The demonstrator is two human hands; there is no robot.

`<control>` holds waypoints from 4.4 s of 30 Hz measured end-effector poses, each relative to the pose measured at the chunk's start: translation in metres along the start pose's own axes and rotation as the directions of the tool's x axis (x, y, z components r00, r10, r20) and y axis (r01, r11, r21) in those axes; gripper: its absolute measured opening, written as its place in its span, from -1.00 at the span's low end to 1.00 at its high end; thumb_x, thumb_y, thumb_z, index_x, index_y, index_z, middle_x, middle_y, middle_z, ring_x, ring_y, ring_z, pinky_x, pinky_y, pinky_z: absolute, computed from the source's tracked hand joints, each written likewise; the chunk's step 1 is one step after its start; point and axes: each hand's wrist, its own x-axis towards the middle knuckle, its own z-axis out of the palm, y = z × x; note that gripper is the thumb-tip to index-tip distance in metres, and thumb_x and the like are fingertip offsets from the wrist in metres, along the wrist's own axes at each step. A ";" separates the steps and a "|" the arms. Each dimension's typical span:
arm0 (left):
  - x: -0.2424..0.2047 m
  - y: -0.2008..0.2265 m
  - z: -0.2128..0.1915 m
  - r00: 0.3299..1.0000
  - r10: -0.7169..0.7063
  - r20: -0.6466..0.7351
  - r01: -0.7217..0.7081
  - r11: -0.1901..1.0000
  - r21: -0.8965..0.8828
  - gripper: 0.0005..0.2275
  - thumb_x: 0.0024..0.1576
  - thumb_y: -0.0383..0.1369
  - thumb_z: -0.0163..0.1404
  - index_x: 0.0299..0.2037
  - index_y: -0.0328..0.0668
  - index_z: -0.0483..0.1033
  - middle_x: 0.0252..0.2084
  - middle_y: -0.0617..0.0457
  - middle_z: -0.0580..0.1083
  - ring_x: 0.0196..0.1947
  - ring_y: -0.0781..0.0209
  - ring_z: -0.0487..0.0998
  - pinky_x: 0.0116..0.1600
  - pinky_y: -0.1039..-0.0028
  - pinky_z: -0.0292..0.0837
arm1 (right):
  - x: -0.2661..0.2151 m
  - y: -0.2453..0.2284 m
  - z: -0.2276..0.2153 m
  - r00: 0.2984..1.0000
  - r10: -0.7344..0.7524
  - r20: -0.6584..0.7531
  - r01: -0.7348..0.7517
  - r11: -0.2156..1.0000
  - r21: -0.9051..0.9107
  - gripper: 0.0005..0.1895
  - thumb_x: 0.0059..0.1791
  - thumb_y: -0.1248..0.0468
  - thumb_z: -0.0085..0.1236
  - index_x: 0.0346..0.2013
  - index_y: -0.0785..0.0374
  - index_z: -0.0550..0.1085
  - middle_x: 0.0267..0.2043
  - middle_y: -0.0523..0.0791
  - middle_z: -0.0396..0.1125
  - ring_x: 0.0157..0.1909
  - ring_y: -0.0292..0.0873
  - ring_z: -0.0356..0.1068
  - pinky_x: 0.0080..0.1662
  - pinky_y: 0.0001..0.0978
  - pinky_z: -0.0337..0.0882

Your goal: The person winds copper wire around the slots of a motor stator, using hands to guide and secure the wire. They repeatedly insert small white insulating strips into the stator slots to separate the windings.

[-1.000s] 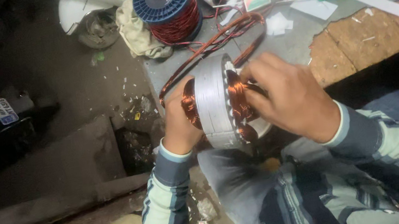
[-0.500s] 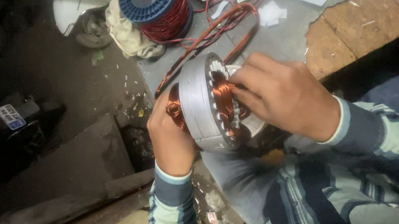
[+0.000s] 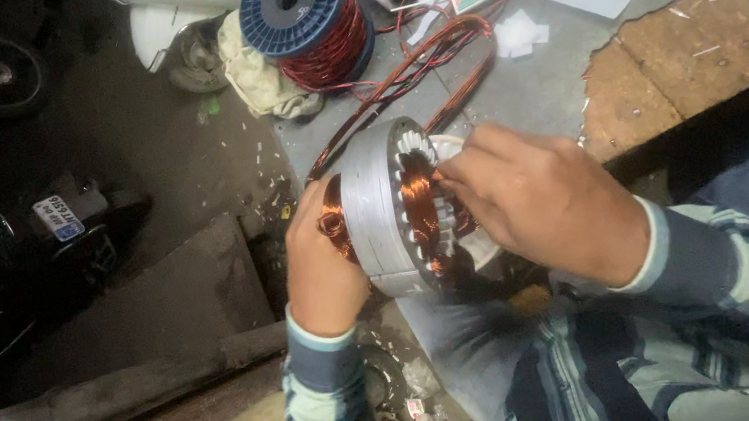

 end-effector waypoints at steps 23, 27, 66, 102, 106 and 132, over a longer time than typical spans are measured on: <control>-0.005 0.001 0.014 0.984 -0.021 -0.177 0.027 0.999 0.034 -0.66 -0.09 -0.65 0.15 -0.07 -0.35 0.52 -0.15 -0.15 0.50 -0.07 -0.21 0.50 0.04 0.23 0.44 | 0.012 0.007 -0.001 0.997 0.030 0.069 -0.029 0.999 -0.017 -0.85 -0.07 0.27 0.29 -0.28 0.25 0.53 -0.38 0.00 0.34 -0.41 0.11 0.40 -0.37 -0.10 0.37; -0.004 0.001 0.008 0.994 0.057 -0.097 -0.050 0.996 0.075 -0.61 -0.18 -0.66 0.12 -0.08 -0.41 0.50 -0.11 -0.20 0.47 -0.06 -0.27 0.47 0.03 0.19 0.42 | 0.012 0.007 -0.001 0.998 0.026 0.058 -0.025 1.000 -0.011 -0.86 -0.05 0.28 0.25 -0.24 0.24 0.52 -0.34 -0.01 0.36 -0.38 0.12 0.41 -0.35 -0.09 0.39; -0.012 -0.004 0.020 0.980 -0.026 -0.197 0.049 0.993 0.112 -0.63 -0.09 -0.72 0.07 -0.03 -0.48 0.44 -0.10 -0.20 0.45 -0.05 -0.24 0.50 0.03 0.22 0.46 | 0.022 0.030 -0.003 0.979 0.100 0.179 -0.142 0.960 0.240 -0.87 -0.08 0.30 0.28 -0.32 0.32 0.58 -0.42 -0.02 0.45 -0.43 -0.12 0.48 -0.36 -0.34 0.39; 0.024 -0.037 -0.001 0.905 -0.214 0.368 0.410 0.669 -0.620 -0.67 0.01 -0.53 0.23 0.00 -0.43 0.55 -0.11 0.11 0.58 -0.14 0.45 0.52 -0.01 0.55 0.50 | 0.018 0.057 0.033 0.987 -0.063 0.146 -0.067 0.669 0.741 -0.42 0.05 0.42 -0.07 0.40 0.34 0.20 0.28 0.09 0.36 0.34 -0.01 0.41 0.32 -0.27 0.37; -0.003 -0.032 0.004 0.913 -0.362 0.185 0.407 0.799 -0.443 -0.75 0.12 -0.54 0.13 0.01 -0.43 0.55 -0.12 0.06 0.57 -0.12 0.42 0.52 0.01 0.54 0.48 | -0.001 0.055 0.020 0.987 0.000 0.158 -0.096 0.796 0.597 -0.43 0.10 0.36 0.02 0.42 0.34 0.19 0.32 0.10 0.31 0.33 0.01 0.37 0.27 -0.23 0.34; -0.176 -0.027 0.112 0.624 -0.781 -0.006 0.381 0.311 -0.871 -0.84 0.17 -0.52 0.10 -0.08 -0.38 0.60 -0.29 0.13 0.53 -0.33 0.44 0.42 -0.24 0.61 0.32 | -0.004 0.141 -0.023 0.824 0.566 0.020 -0.543 0.779 0.315 -0.78 0.02 0.37 0.22 -0.04 0.31 0.58 -0.33 -0.18 0.46 -0.43 -0.39 0.34 -0.37 -0.54 0.31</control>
